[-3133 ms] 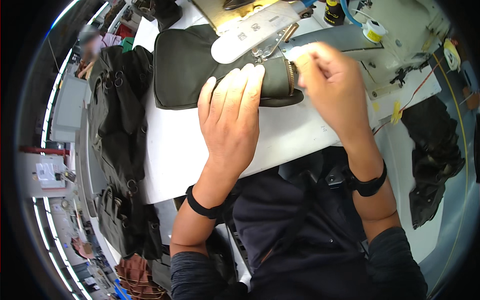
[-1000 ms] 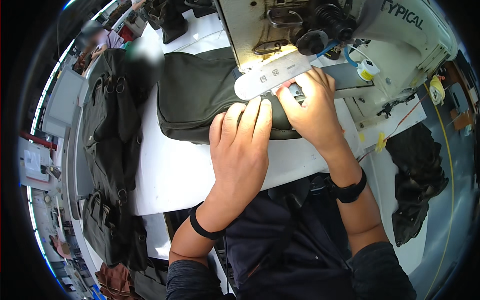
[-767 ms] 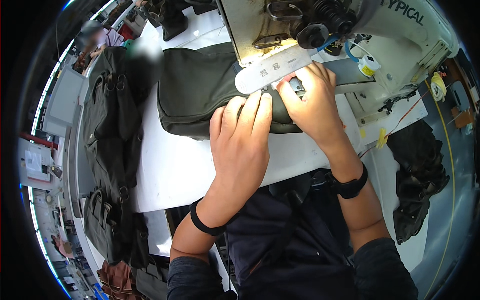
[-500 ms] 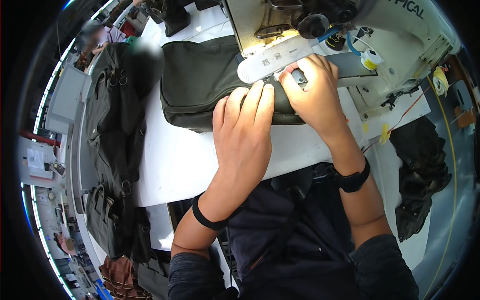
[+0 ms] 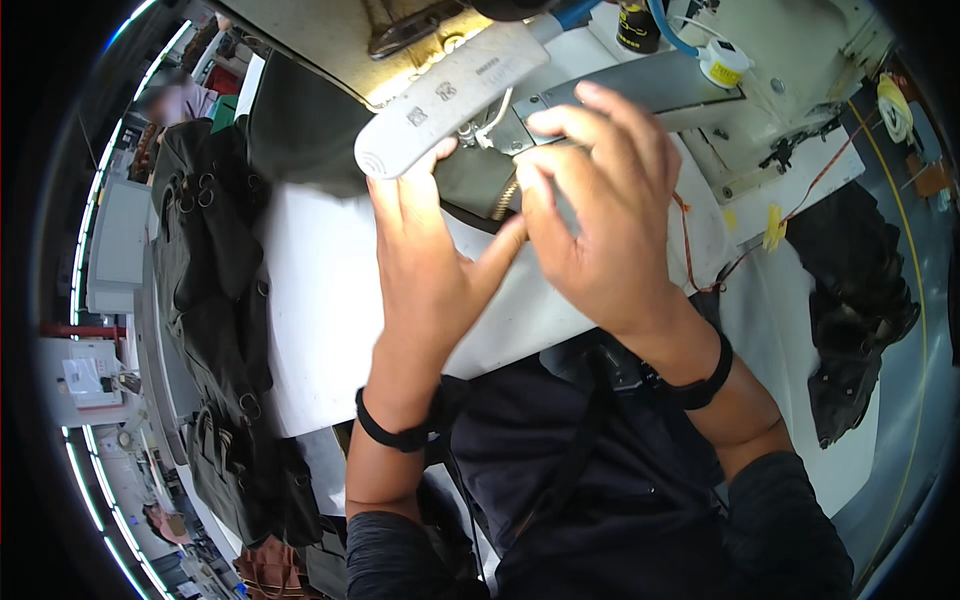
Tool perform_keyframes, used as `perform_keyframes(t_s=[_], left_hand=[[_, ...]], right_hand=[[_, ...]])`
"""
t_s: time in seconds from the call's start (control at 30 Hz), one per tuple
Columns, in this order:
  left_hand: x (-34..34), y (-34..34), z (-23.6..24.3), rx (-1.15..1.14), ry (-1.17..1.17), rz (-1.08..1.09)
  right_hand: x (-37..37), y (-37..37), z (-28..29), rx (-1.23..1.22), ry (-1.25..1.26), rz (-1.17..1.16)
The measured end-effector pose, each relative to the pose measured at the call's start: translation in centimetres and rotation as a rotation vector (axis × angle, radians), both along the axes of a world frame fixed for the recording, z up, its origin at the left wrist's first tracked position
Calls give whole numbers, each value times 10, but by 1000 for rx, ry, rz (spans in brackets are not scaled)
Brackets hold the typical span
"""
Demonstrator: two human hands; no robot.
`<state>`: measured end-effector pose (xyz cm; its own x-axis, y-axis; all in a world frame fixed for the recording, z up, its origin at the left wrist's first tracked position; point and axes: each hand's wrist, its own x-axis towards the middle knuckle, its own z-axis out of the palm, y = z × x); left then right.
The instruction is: Sewing and assembling green fabric bags using an industrial sewing machine.
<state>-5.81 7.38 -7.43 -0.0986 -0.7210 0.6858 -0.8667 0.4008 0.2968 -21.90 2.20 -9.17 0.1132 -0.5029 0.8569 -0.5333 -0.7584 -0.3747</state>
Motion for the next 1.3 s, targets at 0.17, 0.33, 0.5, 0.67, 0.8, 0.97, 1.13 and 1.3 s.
perform_keyframes(t_s=[0.17,0.33,0.5,0.67,0.8,0.97,1.13,1.3], left_hand=[[22,-6,10,55,-14,-81],[19,5,-1,53,205,-52],[14,6,-10,-46,162,-22],[12,4,-4,-123,8,33],[4,5,-9,-138,48,40],[2,0,-14,-238,100,-11],[-4,-1,-11,-191,109,67],[-9,-3,-7,-144,194,118]], right_hand=[[-14,23,11,83,-55,119],[-74,67,57,186,-163,383],[-98,97,53,268,24,488],[-104,103,52,278,63,501],[-107,107,51,287,77,496],[-107,103,55,230,63,457],[-72,47,54,43,-63,286],[-13,-34,26,132,-179,263]])
